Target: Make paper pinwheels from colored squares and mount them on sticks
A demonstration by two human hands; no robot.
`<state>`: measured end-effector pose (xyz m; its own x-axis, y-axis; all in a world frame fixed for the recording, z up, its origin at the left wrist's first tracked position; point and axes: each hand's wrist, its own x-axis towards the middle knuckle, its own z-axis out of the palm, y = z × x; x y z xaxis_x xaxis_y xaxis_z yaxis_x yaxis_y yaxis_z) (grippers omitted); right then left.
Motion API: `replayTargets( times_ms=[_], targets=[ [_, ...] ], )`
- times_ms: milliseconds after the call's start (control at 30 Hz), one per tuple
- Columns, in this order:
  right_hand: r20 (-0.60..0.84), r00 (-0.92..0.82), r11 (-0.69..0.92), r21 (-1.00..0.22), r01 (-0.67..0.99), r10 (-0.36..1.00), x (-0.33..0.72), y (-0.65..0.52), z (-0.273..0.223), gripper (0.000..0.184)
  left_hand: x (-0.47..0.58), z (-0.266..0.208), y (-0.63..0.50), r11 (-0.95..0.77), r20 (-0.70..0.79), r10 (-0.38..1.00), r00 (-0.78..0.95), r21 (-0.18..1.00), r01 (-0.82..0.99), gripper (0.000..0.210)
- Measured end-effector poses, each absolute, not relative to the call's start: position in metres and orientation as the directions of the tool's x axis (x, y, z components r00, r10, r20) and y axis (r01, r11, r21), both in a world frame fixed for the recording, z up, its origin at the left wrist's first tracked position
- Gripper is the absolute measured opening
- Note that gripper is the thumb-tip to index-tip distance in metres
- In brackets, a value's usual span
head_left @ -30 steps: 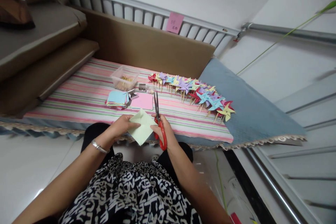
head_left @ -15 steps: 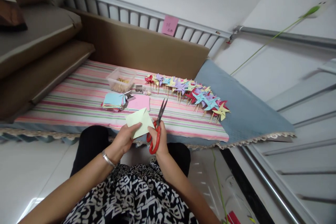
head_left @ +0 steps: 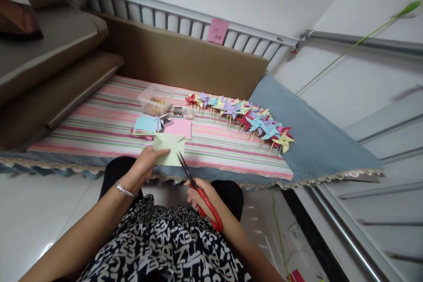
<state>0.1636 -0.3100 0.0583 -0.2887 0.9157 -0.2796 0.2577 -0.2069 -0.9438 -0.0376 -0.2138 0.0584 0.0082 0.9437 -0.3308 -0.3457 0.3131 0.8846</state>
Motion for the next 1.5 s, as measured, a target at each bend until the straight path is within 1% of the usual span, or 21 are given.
replayTargets(
  times_ms=[167, 300, 467, 767, 967, 1133, 1367, 1500],
  targets=[
    [-0.359, -0.281, -0.264, -0.908, 0.325, 0.89, 0.162, -0.309, 0.057, 0.038, -0.044, 0.061, -0.214, 0.324, -0.325, 0.944, 0.049, 0.896, -0.304, 0.041],
    [-0.412, -0.286, -0.294, -0.878, 0.377, 0.865, 0.163, -0.307, 0.055, 0.036, -0.05, 0.061, -0.213, 0.337, -0.328, 0.941, 0.078, 0.901, -0.273, 0.038],
    [-0.455, -0.283, -0.327, -0.856, 0.4, 0.845, 0.164, -0.307, 0.056, 0.035, -0.052, 0.063, -0.212, 0.361, -0.339, 0.932, 0.127, 0.902, -0.238, 0.038],
    [-0.453, -0.237, -0.336, -0.85, 0.405, 0.859, 0.16, -0.305, 0.054, 0.032, -0.046, 0.062, -0.213, 0.366, -0.342, 0.93, 0.134, 0.895, -0.254, 0.037],
    [-0.408, -0.232, -0.311, -0.879, 0.361, 0.883, 0.156, -0.306, 0.057, 0.024, -0.047, 0.064, -0.214, 0.365, -0.344, 0.93, 0.126, 0.899, -0.24, 0.04],
    [-0.412, -0.219, -0.313, -0.872, 0.376, 0.884, 0.156, -0.305, 0.06, 0.026, -0.047, 0.063, -0.213, 0.351, -0.33, 0.936, 0.122, 0.902, -0.253, 0.041],
    [-0.374, -0.234, -0.283, -0.896, 0.343, 0.897, 0.155, -0.306, 0.06, 0.02, -0.046, 0.065, -0.213, 0.363, -0.344, 0.932, 0.117, 0.896, -0.255, 0.041],
    [-0.389, -0.235, -0.297, -0.889, 0.347, 0.891, 0.154, -0.306, 0.06, 0.02, -0.044, 0.07, -0.215, 0.369, -0.353, 0.93, 0.107, 0.892, -0.261, 0.041]
  ],
)
